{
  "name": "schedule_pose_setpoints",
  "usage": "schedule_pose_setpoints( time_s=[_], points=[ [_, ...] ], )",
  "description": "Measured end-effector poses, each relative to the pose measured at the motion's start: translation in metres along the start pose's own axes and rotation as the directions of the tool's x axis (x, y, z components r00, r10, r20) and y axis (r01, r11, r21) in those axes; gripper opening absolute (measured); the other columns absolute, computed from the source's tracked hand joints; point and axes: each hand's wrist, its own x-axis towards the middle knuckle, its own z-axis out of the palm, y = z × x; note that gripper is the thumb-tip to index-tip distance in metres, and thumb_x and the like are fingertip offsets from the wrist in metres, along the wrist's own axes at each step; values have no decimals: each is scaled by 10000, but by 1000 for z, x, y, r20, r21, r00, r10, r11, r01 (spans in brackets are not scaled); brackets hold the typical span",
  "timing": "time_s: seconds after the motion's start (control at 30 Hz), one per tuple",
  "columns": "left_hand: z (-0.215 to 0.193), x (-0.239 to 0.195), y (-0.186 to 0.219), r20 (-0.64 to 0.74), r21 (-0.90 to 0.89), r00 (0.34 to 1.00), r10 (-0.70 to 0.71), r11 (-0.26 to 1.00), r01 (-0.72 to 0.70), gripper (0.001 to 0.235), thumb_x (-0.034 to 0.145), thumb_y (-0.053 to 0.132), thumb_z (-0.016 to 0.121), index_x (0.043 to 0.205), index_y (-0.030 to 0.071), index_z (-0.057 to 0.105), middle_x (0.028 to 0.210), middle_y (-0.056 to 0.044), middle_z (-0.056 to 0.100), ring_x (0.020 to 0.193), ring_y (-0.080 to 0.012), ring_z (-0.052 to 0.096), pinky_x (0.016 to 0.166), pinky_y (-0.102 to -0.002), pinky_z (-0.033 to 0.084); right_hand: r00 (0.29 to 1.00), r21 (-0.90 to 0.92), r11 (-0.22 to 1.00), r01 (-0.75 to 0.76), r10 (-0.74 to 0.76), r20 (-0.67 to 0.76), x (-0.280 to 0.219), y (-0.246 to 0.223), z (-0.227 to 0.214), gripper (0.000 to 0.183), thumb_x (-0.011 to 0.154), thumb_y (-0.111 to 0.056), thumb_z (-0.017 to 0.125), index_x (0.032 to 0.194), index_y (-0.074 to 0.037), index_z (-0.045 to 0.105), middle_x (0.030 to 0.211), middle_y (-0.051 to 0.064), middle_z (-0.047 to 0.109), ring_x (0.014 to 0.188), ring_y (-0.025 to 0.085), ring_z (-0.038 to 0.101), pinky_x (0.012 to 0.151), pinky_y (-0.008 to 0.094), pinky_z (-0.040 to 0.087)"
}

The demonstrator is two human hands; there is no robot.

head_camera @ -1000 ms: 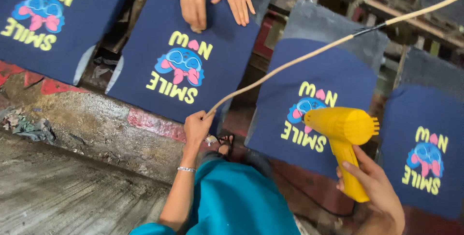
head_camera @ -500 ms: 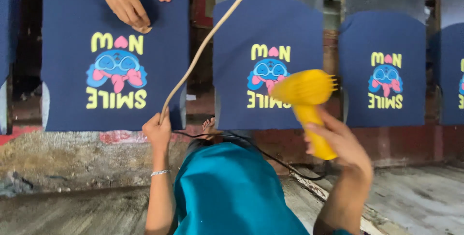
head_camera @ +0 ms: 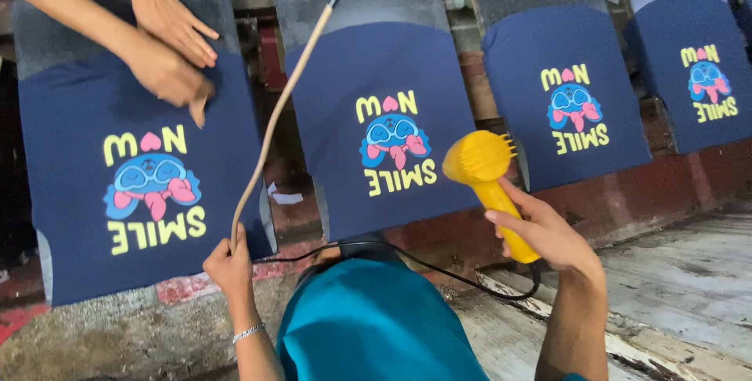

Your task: Using a handheld heat gun to dry the ink on screen-printed shirts mounted on boards.

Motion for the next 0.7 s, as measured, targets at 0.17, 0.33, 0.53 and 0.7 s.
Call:
schedule_pose_setpoints(
  time_s=[0.17,0.33,0.53,0.7],
  points=[
    [-6,1,-5,13,-11,999,47,999,-47,624,961,293,843,561,34,441,466,-158,329,509,-232,368,577,-388,347,993,8,999,35,-35,112,2,3,23,820,929,-126,676,1619,-24,245,817,290,661,580,377,723,612,510,624],
    [1,8,5,19,-38,1000,4,999,-4,627,990,329,828,541,129,437,466,-46,338,537,-141,361,578,-320,347,935,73,964,254,-264,238,21,3,52,797,888,-127,690,1594,-63,324,754,240,690,486,299,726,494,441,640],
    [-1,1,-13,19,-62,1000,1,998,0,630,990,315,819,526,117,442,449,-58,315,521,-142,326,552,-324,319,973,-3,984,180,-178,145,24,23,24,790,920,-160,650,1630,-120,308,743,284,685,513,362,727,553,485,630],
    [0,0,-5,23,-112,999,-23,993,25,604,974,275,811,509,139,449,438,-9,319,519,-109,321,533,-301,305,983,-70,992,104,-92,159,18,18,18,808,926,-152,635,1645,-98,271,754,303,681,522,396,742,573,526,634]
  ],
)
